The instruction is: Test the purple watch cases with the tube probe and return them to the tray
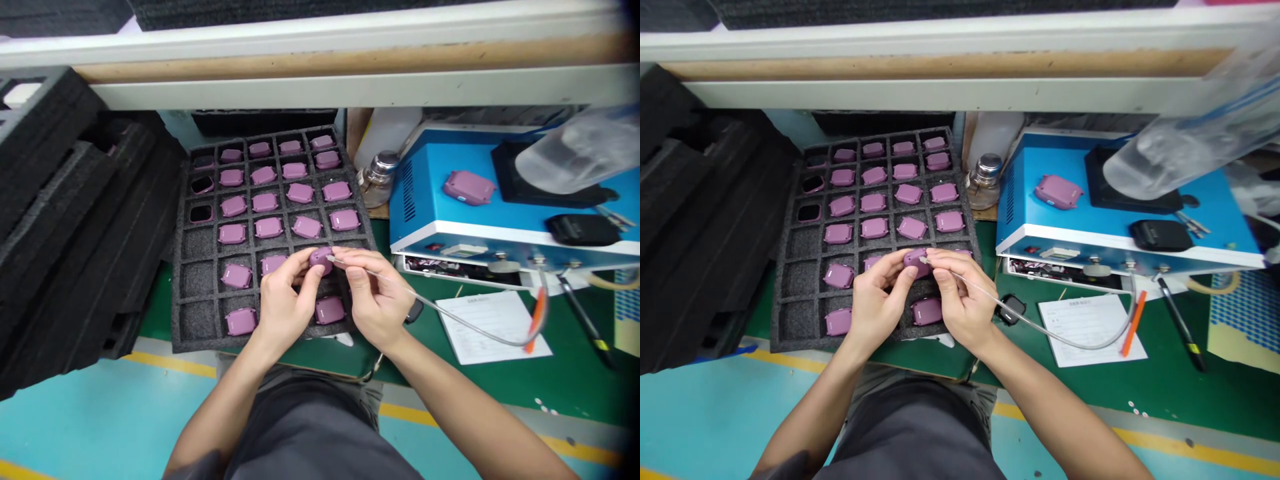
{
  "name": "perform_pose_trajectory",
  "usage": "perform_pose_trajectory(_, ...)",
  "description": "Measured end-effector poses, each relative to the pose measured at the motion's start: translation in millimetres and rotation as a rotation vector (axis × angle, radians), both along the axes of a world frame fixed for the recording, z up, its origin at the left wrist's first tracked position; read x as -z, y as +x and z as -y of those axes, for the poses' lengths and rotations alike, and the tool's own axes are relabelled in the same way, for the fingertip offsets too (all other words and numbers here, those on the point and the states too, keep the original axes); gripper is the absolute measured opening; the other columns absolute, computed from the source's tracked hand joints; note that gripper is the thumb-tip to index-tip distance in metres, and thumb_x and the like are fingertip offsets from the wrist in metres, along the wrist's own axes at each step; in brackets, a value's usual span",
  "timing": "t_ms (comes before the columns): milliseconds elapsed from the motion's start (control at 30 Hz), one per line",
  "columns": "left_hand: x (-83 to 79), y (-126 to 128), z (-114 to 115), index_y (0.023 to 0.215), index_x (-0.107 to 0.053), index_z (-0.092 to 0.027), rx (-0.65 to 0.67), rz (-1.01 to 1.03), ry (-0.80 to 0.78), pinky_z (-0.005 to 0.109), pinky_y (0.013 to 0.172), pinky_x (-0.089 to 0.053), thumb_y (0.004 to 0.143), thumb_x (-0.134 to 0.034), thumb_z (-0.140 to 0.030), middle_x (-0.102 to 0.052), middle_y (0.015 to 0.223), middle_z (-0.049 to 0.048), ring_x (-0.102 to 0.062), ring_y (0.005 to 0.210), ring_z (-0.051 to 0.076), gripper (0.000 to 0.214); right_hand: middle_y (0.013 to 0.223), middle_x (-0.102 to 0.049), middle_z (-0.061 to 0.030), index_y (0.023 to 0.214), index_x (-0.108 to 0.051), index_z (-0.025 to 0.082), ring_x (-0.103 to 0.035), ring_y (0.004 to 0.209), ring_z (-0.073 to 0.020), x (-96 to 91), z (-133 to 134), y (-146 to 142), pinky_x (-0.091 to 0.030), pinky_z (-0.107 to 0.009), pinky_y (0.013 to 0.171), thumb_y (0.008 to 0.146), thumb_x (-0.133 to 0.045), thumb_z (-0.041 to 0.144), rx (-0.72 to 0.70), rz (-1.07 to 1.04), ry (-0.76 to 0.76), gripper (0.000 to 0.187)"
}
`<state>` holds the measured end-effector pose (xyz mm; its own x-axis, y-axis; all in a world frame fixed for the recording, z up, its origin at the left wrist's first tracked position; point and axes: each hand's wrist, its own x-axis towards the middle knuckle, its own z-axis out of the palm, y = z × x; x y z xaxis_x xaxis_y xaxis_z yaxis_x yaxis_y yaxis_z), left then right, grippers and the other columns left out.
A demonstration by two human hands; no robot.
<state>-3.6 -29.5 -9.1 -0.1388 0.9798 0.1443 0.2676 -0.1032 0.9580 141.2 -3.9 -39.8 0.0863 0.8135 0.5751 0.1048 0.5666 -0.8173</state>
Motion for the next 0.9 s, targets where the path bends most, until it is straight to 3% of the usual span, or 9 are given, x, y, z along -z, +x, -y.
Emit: perform_pose_trajectory(900,2.9,-2,-7,0.122,-0.078,-0.017,-0.059,-0.081,-0.001,0.029,0.086,-0.067,0.097,-0.073,-0.037,-0.083,0.117,0.0088,-0.081,0.100,0.022,0.032,0.102,-0.082,-0.0066,0.103,-0.074,0.025,-0.080,0.101,-0.0210,-4.9,-11,0,-0.067,-0.041,0.092,0.102,-0.062,0.021,-0.009,0.010,0.028,0.012)
